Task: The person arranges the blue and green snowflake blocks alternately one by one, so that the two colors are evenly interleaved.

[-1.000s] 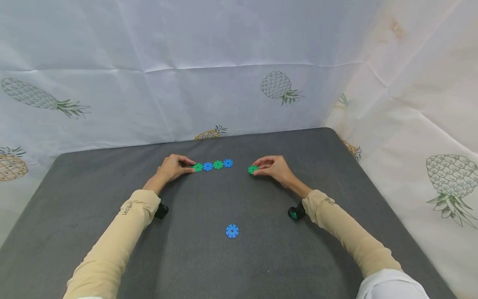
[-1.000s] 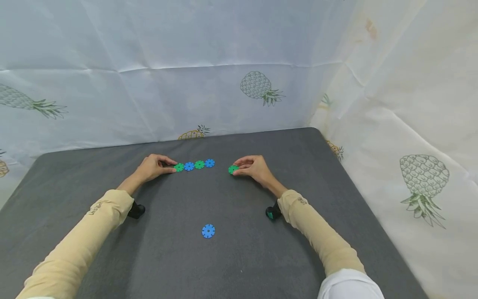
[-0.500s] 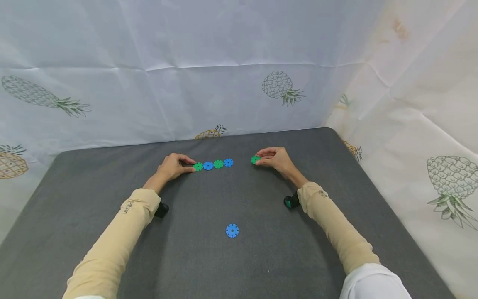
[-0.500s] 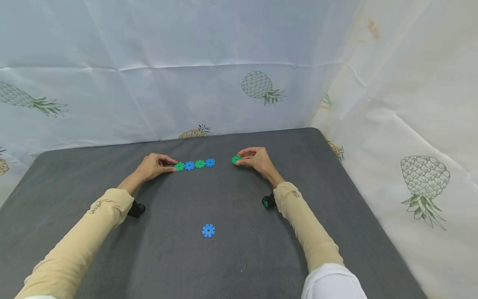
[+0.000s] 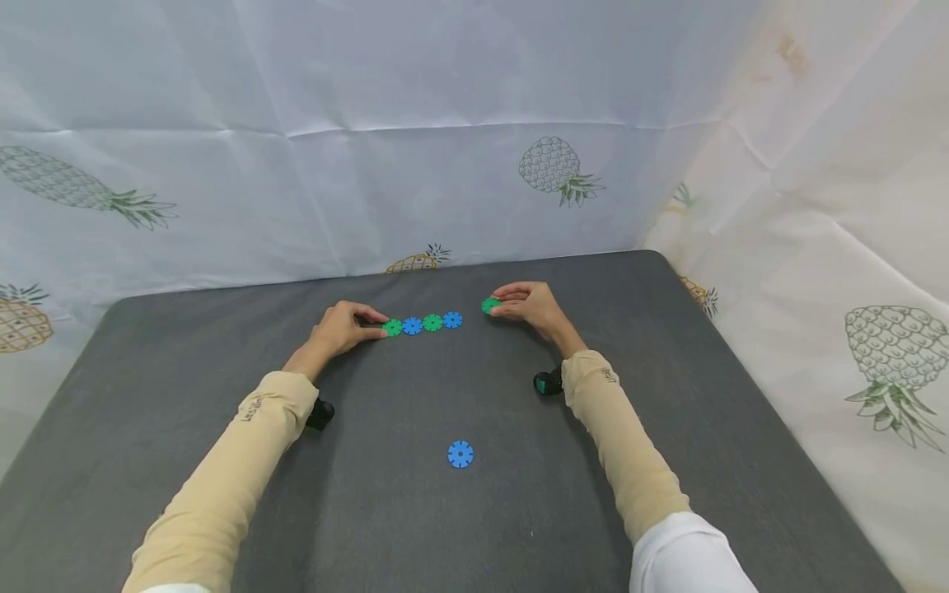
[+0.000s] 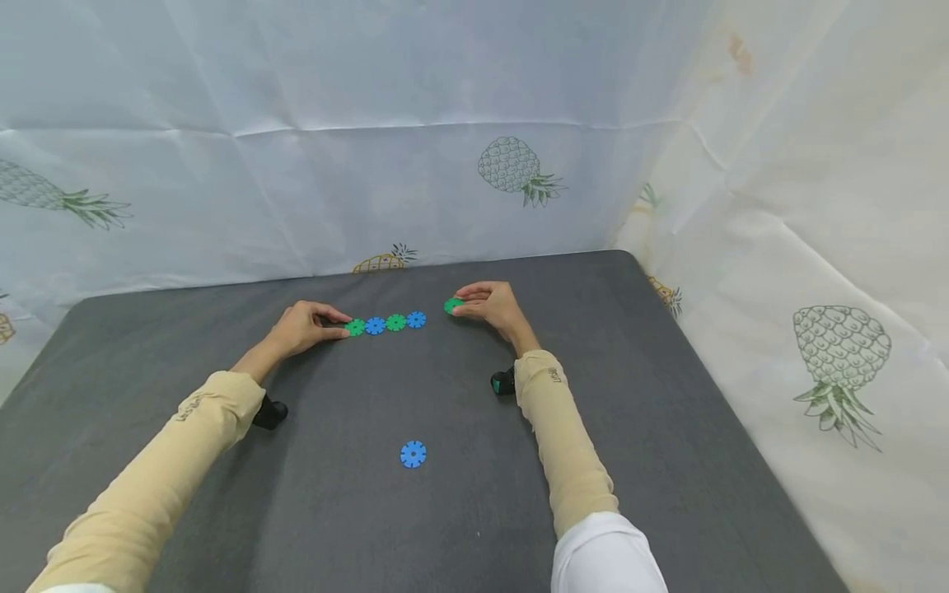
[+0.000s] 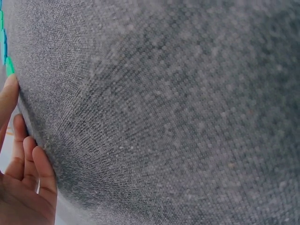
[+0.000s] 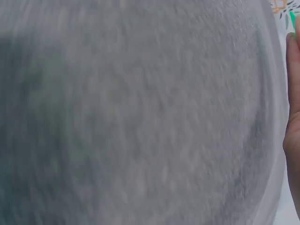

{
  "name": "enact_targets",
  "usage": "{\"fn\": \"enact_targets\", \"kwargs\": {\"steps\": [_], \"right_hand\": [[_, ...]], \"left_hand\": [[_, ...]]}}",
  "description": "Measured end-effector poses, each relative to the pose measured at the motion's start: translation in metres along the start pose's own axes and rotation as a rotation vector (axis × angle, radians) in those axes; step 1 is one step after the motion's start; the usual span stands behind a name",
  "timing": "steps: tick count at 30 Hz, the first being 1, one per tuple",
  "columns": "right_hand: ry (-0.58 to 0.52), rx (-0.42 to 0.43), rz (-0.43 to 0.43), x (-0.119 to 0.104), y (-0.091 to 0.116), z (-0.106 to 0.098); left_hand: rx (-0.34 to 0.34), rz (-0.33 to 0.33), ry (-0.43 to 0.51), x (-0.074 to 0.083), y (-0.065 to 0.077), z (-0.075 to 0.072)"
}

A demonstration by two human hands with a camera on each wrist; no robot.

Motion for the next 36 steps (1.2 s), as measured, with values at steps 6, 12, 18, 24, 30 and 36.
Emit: {"fn": "enact_targets", "kwargs": {"steps": [6,12,18,24,30,36], "right_hand": [[0.007,0.032,0.028,0.007,-0.003,0.009],[0.042,0.043,0.059,0.011,-0.003,0.018],[0.117,0.073,0.070,0.009,-0.008,0.021],[0.233,0.099,0.063,0.005,-0.015,0.025],[0.343,0.105,0.060,-0.001,-0.014,0.029],[0.435,0.109,0.066,-0.006,-0.013,0.029]], "left_hand": [[-0.002,0.003,-0.007,0.000,0.000,-0.001],[-0.003,-0.001,-0.011,0.000,-0.001,0.000],[0.008,0.011,-0.008,0.001,-0.001,0.000],[0.013,0.021,-0.007,-0.001,0.000,-0.002],[0.012,0.011,-0.005,-0.002,0.002,-0.001],[0.014,0.021,0.006,0.000,0.001,-0.001]]}}
Point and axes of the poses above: each hand's wrist, its own y-axis away from the middle knuckle, its own z-axis out of the palm, x = y × z, the point moved 10 cm from there along -y, towards the middle knuckle, and after that the axes turned 8 degrees about -x, right-handed, at the moved point
